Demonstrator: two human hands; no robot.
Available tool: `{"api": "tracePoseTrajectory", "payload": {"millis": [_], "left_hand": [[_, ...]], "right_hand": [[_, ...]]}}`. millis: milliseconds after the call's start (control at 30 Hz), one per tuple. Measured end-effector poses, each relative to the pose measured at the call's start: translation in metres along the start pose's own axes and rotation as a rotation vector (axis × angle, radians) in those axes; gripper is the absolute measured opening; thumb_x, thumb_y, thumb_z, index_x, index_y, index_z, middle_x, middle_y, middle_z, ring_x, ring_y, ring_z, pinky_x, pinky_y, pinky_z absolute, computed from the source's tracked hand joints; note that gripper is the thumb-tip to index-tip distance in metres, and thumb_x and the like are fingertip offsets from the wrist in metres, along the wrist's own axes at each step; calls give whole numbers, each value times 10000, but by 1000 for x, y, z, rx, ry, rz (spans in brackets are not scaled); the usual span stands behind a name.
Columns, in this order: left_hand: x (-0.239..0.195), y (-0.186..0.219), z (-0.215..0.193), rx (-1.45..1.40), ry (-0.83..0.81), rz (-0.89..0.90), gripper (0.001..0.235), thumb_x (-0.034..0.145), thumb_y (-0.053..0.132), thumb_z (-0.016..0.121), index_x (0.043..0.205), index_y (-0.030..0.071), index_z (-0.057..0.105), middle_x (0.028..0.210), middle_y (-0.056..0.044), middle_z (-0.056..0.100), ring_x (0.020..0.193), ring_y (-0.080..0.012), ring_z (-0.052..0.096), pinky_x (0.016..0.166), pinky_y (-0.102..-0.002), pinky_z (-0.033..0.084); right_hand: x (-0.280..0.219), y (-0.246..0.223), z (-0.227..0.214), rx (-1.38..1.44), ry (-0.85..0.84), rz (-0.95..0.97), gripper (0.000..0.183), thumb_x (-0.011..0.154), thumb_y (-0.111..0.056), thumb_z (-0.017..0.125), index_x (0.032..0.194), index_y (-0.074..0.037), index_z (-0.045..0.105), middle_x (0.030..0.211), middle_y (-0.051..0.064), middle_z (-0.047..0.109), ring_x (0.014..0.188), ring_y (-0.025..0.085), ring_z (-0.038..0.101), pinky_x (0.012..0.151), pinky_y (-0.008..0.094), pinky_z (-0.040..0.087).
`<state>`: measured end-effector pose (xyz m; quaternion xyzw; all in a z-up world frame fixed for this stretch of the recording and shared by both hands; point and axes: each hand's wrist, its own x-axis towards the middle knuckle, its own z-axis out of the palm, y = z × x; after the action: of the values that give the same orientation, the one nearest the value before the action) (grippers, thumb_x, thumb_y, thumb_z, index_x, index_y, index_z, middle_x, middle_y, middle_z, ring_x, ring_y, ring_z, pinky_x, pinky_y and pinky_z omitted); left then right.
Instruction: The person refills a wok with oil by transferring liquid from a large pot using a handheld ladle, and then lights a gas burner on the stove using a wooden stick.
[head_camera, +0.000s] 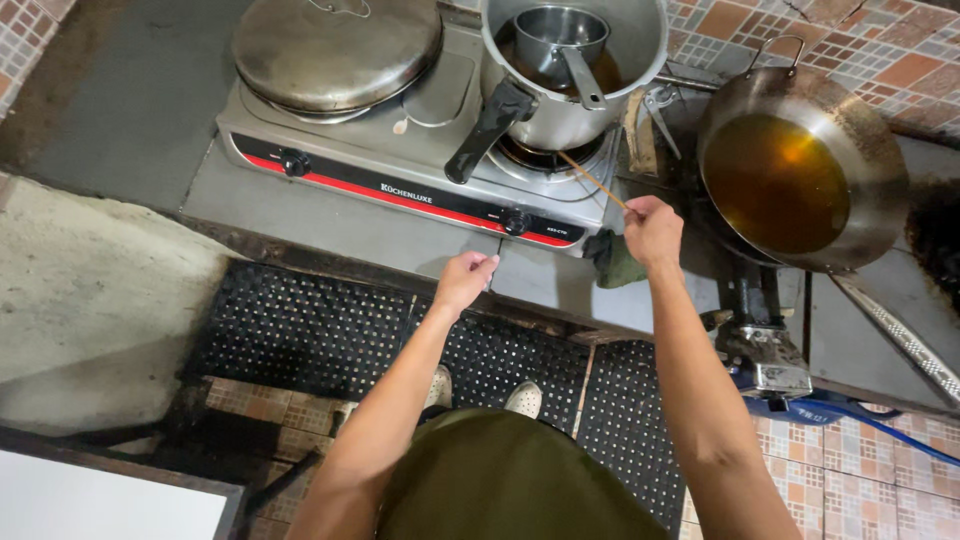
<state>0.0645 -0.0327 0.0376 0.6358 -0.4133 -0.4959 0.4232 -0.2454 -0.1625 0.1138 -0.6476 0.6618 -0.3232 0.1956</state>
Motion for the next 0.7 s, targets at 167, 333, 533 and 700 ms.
{"api": "tracePoseTrajectory", "payload": {"millis": [167, 333, 533, 700], "left_hand": [[3, 10, 11, -4, 3, -32, 339, 931, 352, 710, 977, 17, 739, 744, -11, 703, 645, -91, 609, 617, -275, 510], [20, 6, 25, 26, 29, -54, 351, 915, 379, 725, 973, 34, 750, 774, -34, 723, 661, -107, 628, 623, -289, 516], [54, -13, 37, 185, 200, -16, 382, 841, 435, 771, 966, 74, 766, 880, -63, 771, 809, -184, 724, 745, -338, 559], [78, -22, 47, 232, 200, 8, 424, 835, 481, 757, 946, 72, 757, 922, -97, 779, 885, -246, 743, 819, -365, 557]], "right_hand": [[-6, -2, -22, -4, -24, 18, 123, 909, -124, 730, 1004, -54, 765, 904, 134, 767, 826, 233, 744, 794, 354, 566], [-12, -1, -35, -30, -33, 36, 119, 910, -129, 738, 1003, -60, 767, 908, 124, 769, 821, 229, 740, 795, 351, 563], [-16, 2, -40, -33, -7, 22, 142, 922, -140, 739, 1036, -60, 763, 919, 137, 765, 838, 245, 748, 805, 358, 565], [-10, 6, -33, -25, -7, 15, 140, 916, -144, 736, 1027, -64, 766, 938, 135, 771, 853, 252, 751, 820, 360, 569]]}}
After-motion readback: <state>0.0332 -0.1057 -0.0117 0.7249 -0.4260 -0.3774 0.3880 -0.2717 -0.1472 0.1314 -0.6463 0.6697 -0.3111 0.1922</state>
